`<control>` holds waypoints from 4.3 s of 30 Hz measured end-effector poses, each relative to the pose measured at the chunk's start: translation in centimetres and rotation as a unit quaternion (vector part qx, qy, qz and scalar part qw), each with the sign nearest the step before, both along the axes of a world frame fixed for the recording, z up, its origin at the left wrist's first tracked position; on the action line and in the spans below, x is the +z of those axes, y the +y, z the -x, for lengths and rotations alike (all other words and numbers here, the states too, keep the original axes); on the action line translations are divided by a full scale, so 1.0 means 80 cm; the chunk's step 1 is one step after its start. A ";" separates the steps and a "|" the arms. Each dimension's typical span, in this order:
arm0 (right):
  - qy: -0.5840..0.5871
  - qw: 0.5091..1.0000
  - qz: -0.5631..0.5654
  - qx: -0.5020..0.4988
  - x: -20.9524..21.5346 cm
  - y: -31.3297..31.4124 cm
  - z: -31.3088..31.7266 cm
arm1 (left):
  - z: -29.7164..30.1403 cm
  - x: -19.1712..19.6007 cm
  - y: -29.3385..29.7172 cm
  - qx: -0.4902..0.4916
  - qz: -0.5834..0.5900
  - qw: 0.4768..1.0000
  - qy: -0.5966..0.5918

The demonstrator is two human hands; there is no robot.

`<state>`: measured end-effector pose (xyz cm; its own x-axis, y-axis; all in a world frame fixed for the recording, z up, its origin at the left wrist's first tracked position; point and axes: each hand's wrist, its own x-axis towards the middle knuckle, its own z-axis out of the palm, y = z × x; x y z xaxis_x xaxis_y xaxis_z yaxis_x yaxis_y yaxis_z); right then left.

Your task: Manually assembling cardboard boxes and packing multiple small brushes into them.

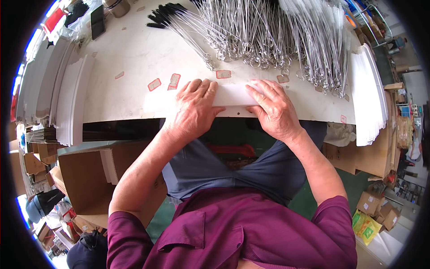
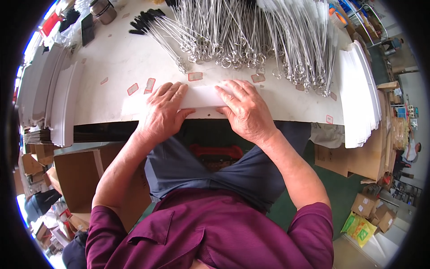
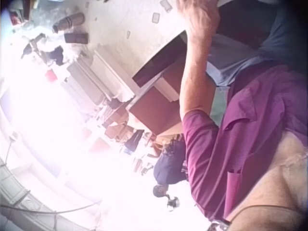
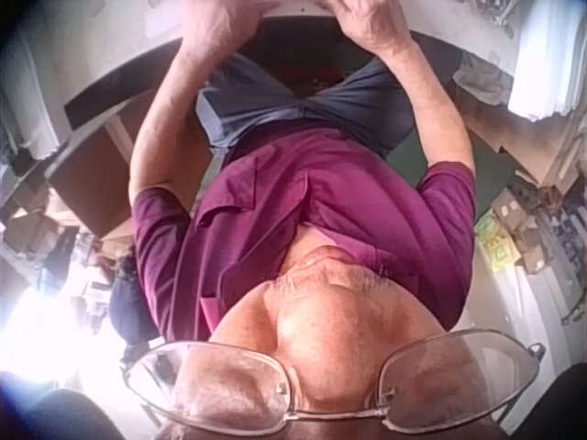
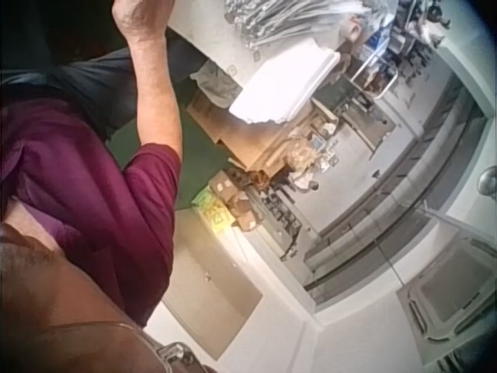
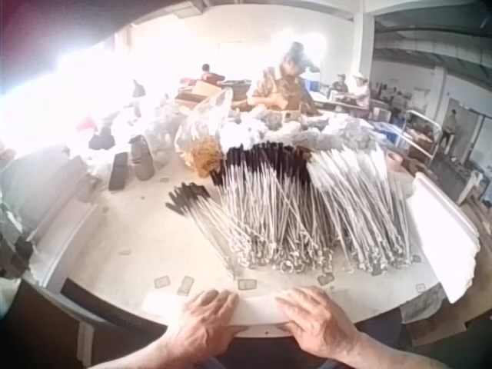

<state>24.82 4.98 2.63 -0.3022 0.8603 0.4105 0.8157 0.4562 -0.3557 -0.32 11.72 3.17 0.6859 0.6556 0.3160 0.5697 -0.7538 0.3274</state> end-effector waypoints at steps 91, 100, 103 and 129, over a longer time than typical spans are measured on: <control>0.337 0.921 0.192 -0.026 -0.028 -0.112 0.063 | -0.022 -0.015 -0.137 0.101 0.311 0.940 -0.092; 0.325 0.934 0.142 -0.034 -0.023 -0.125 0.082 | -0.012 -0.033 -0.147 0.064 0.212 0.971 -0.093; 0.405 0.892 0.165 -0.115 -0.028 -0.132 0.091 | -0.012 -0.041 -0.142 0.040 0.229 0.965 -0.123; 0.454 0.816 0.324 -0.152 -0.032 -0.120 0.093 | -0.015 -0.040 -0.165 0.102 0.275 0.948 -0.122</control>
<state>17.39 -4.61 0.10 0.1403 0.9644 -0.2243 0.1215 -0.2416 -0.9627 0.86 -1.51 -0.03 0.4769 0.8787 0.0199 0.5421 -0.3119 0.7803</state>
